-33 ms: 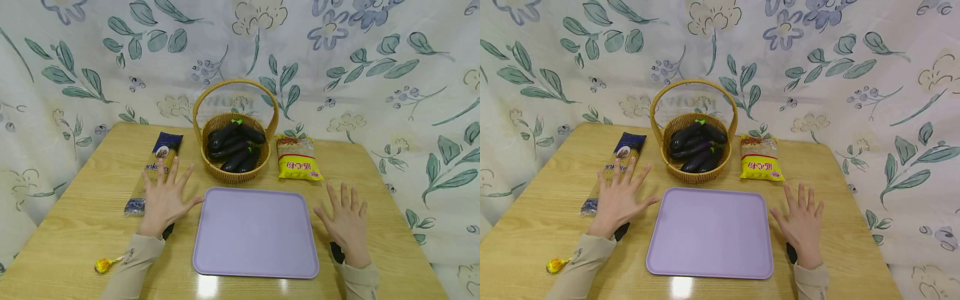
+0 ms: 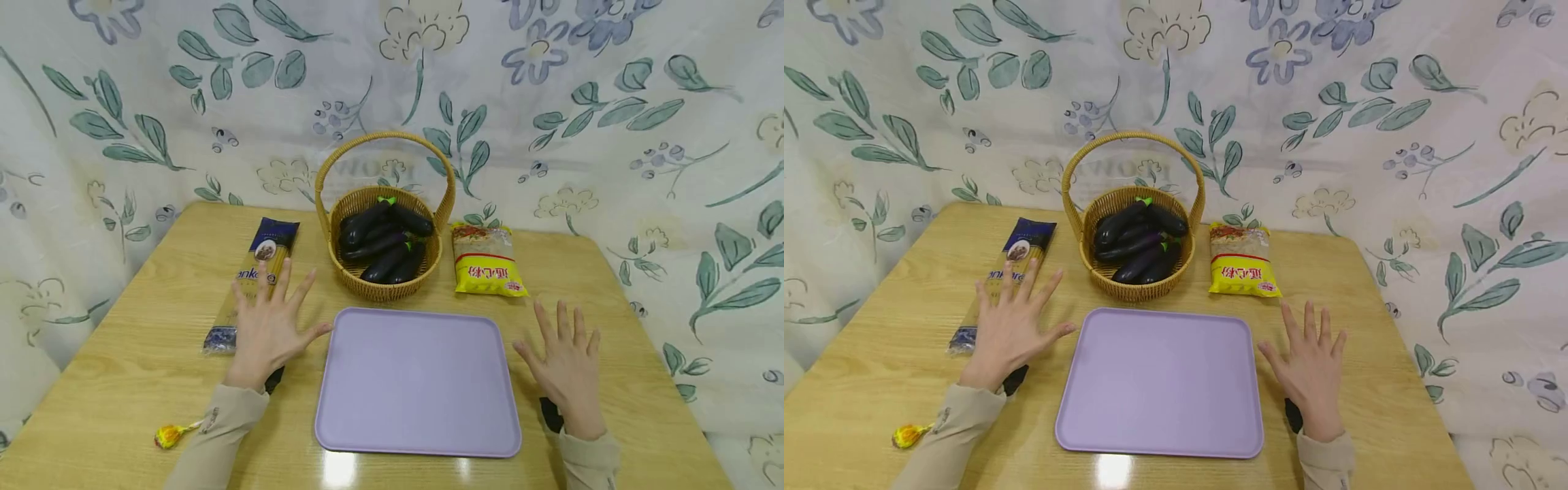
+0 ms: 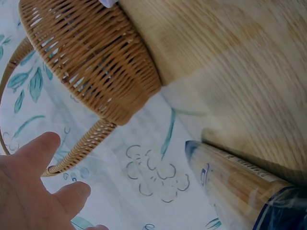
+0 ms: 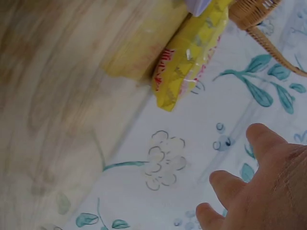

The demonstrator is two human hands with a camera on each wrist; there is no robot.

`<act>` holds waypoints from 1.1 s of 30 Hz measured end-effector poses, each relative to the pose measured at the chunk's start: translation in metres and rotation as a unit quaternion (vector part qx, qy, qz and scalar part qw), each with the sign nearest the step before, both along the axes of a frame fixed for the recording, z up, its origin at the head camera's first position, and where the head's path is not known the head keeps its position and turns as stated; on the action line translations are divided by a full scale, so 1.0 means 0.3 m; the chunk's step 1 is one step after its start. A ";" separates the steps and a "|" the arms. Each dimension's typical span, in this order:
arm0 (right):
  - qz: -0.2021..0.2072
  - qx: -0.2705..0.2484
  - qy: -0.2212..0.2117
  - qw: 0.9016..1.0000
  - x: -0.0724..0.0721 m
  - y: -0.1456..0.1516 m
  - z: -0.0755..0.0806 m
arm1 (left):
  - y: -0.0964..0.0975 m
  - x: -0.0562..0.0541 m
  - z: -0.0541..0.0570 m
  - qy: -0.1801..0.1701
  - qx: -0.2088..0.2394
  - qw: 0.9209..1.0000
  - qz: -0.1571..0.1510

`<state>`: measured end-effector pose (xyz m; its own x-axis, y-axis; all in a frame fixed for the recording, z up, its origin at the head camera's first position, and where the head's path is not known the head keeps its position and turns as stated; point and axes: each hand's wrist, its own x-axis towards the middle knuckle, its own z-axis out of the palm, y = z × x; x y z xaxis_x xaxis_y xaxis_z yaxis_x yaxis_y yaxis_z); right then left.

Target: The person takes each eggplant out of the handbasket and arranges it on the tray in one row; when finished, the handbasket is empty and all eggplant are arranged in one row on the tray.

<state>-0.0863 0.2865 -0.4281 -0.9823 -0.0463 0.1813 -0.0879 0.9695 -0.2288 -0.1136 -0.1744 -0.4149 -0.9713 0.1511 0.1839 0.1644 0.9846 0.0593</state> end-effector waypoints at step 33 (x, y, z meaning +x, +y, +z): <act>0.037 -0.258 0.127 0.957 -0.041 -0.064 0.023 | 0.095 -0.083 -0.007 -0.079 0.389 0.912 -0.106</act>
